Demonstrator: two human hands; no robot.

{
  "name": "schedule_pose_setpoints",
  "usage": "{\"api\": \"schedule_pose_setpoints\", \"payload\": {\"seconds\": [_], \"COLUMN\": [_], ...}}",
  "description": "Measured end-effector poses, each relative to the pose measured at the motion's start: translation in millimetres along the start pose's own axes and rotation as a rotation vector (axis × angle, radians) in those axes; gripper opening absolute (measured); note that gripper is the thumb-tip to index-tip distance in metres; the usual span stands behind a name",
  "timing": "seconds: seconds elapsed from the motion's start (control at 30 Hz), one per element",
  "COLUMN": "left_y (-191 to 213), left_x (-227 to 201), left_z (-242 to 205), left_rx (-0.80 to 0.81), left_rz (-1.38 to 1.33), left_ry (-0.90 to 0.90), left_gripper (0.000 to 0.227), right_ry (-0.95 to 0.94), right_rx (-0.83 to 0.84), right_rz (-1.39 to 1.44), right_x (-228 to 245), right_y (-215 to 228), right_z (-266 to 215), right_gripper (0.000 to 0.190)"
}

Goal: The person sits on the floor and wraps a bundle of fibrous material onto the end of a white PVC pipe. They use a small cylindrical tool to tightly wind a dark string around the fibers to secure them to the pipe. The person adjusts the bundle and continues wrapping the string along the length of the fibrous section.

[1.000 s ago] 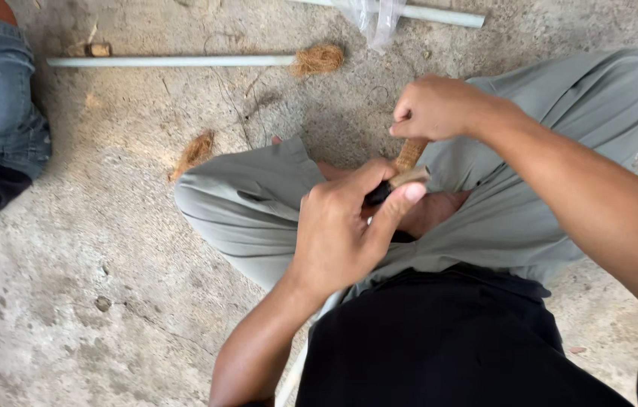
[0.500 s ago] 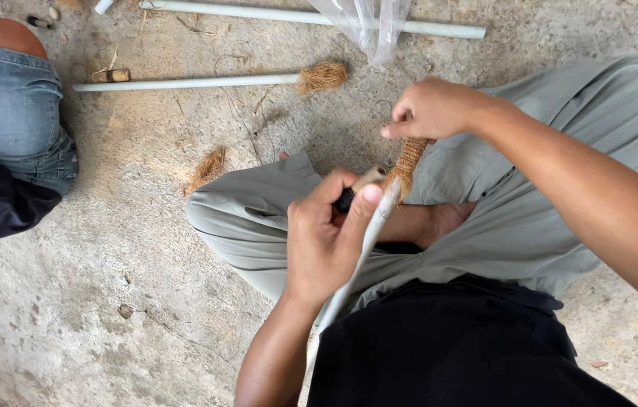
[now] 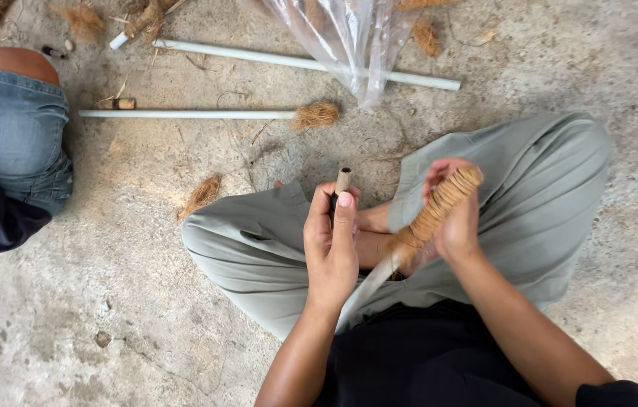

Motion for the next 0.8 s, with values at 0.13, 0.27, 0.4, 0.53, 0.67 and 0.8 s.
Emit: {"api": "schedule_pose_setpoints", "payload": {"seconds": [0.13,0.27,0.4,0.53,0.67,0.8], "left_y": [-3.2,9.7,27.8,27.8,27.0,50.8], "left_x": [-2.8,12.6,62.0,114.8,159.3,178.9], "left_z": [-0.7,7.3,34.3,70.1,75.8,90.7], "left_rx": [-0.015,-0.061,-0.111,-0.076,0.004,-0.141], "left_rz": [-0.008,-0.008,-0.03,-0.017,-0.052,0.026], "left_ry": [-0.049,-0.081,0.012,0.054,0.041,0.005], "left_gripper": [0.022,0.022,0.022,0.025,0.027,0.031], "right_ry": [-0.135,-0.165,-0.195,-0.194,-0.275,-0.465], "right_rx": [0.033,0.113,0.18,0.318,0.358,0.303], "right_rz": [0.003,-0.061,-0.255,-0.371,-0.318,-0.166], "right_x": [-17.7,-32.6,-51.2,-74.9,-118.9,-151.2], "right_y": [1.2,3.0,3.2,-31.1,-60.7,-86.1], "right_z": [-25.4,-38.3,-33.2,-19.1,-16.4,-8.8], "right_gripper": [0.026,0.024,0.022,0.023,0.039,0.039]}}
Point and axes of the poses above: each hand's wrist, its own z-axis towards the middle knuckle, its own y-axis out of the back of the hand, x = y × z, the point moved 10 cm from there along z, towards the middle knuckle, and after that the axes turned 13 degrees about -x, right-handed, at the moved point
